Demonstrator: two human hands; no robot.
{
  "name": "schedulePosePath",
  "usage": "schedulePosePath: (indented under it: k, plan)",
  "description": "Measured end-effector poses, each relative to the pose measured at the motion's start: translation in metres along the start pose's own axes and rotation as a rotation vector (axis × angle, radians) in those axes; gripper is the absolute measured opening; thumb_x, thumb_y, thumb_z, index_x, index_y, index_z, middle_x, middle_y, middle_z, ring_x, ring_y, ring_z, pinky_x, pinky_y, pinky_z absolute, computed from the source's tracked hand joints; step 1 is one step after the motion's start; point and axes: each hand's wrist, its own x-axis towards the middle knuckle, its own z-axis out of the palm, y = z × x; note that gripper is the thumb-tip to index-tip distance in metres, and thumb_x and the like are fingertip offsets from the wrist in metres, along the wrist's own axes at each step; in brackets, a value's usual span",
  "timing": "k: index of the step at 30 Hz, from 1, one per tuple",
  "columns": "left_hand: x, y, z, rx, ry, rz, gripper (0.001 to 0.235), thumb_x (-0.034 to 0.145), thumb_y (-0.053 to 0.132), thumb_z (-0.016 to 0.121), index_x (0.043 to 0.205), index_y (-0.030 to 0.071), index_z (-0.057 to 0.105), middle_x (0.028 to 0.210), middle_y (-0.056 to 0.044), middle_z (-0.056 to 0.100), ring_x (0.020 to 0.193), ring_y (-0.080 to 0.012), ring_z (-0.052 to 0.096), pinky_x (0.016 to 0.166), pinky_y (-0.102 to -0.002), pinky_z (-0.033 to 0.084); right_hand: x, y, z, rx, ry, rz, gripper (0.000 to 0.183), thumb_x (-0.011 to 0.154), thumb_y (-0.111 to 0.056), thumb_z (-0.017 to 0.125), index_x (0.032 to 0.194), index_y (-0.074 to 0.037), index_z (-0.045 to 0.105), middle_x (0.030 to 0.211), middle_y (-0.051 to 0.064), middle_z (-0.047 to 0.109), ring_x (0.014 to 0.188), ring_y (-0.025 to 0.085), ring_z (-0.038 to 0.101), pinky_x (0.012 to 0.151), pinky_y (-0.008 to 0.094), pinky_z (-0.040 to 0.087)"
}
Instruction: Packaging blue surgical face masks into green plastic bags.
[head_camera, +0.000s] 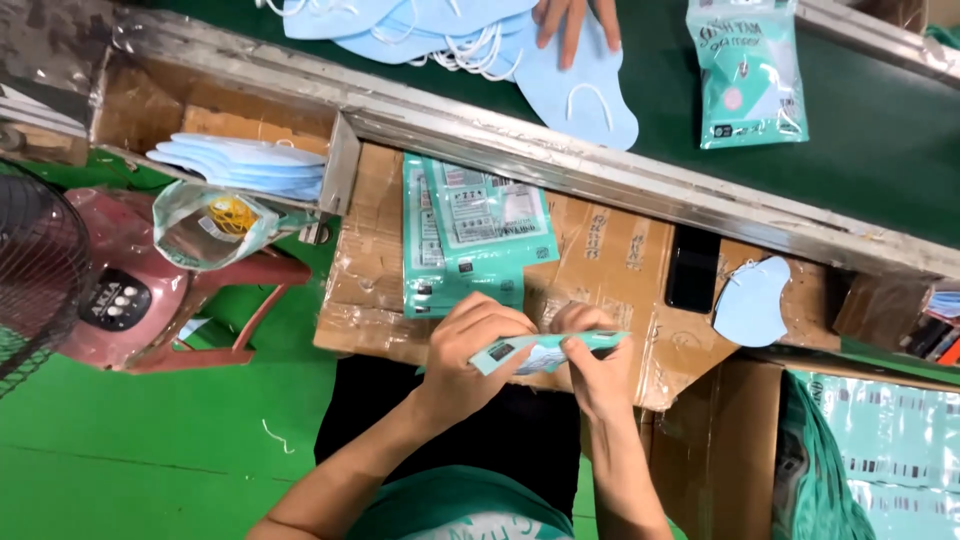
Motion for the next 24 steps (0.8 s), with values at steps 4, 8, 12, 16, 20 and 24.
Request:
schedulePosePath:
  k: [4, 8, 12, 16, 20, 24]
  plan:
    - [0.016, -0.021, -0.010, -0.034, 0.046, -0.120, 0.018, 0.088, -0.001, 0.076, 0.104, 0.004, 0.070, 0.104, -0.008, 0.073, 0.095, -0.0251, 0.071, 0.088, -0.034, 0.056, -0.001, 0.041, -0.054, -0.724, 0.063, 0.328, 0.025, 0.079, -0.008, 0.085, 0.100, 0.000, 0.073, 0.077, 0.006, 0.069, 0.066, 0.014, 0.056, 0.058, 0.031, 0.043]
    - [0.070, -0.051, -0.035, 0.038, 0.049, -0.282, 0.034, 0.082, 0.004, 0.078, 0.115, 0.003, 0.068, 0.108, -0.011, 0.071, 0.094, -0.0279, 0.073, 0.084, -0.037, 0.058, 0.037, 0.009, -0.116, -0.629, 0.119, 0.118, 0.016, 0.084, -0.004, 0.080, 0.097, 0.001, 0.072, 0.088, 0.004, 0.078, 0.078, 0.013, 0.072, 0.070, 0.029, 0.058]
    - [0.117, -0.086, -0.058, 0.557, 0.097, 0.062, 0.061, 0.089, 0.004, 0.081, 0.142, 0.000, 0.052, 0.144, -0.019, 0.052, 0.133, -0.0406, 0.048, 0.114, -0.049, 0.040, 0.050, -0.064, -0.114, 0.091, 0.304, -0.216, 0.034, 0.104, -0.011, 0.072, 0.134, -0.005, 0.058, 0.114, 0.004, 0.068, 0.109, 0.017, 0.069, 0.105, 0.039, 0.056]
    - [0.198, -0.148, -0.055, 0.986, 0.080, 0.202, 0.089, 0.062, 0.005, 0.081, 0.145, 0.001, 0.047, 0.148, -0.023, 0.039, 0.133, -0.0485, 0.037, 0.105, -0.062, 0.032, 0.059, -0.071, -0.077, -0.002, 0.427, -0.025, 0.051, 0.107, -0.026, 0.066, 0.150, -0.001, 0.053, 0.137, 0.011, 0.065, 0.117, 0.020, 0.064, 0.096, 0.033, 0.055]
    - [0.229, -0.256, -0.038, 1.104, -0.002, 0.234, 0.073, 0.067, 0.000, 0.075, 0.137, 0.001, 0.053, 0.137, -0.021, 0.052, 0.118, -0.0439, 0.048, 0.095, -0.053, 0.043, 0.036, -0.008, -0.076, 0.055, 0.278, 0.103, 0.047, 0.098, -0.019, 0.064, 0.141, -0.001, 0.056, 0.138, 0.012, 0.067, 0.113, 0.023, 0.068, 0.090, 0.034, 0.057]
    - [0.232, -0.260, -0.039, 1.347, -0.013, 0.252, 0.037, 0.086, 0.002, 0.072, 0.121, 0.001, 0.059, 0.114, -0.014, 0.059, 0.107, -0.0372, 0.056, 0.088, -0.046, 0.049, 0.021, 0.031, -0.084, 0.113, 0.315, 0.204, 0.042, 0.098, -0.012, 0.066, 0.138, 0.002, 0.062, 0.134, 0.017, 0.068, 0.112, 0.023, 0.068, 0.091, 0.033, 0.057]
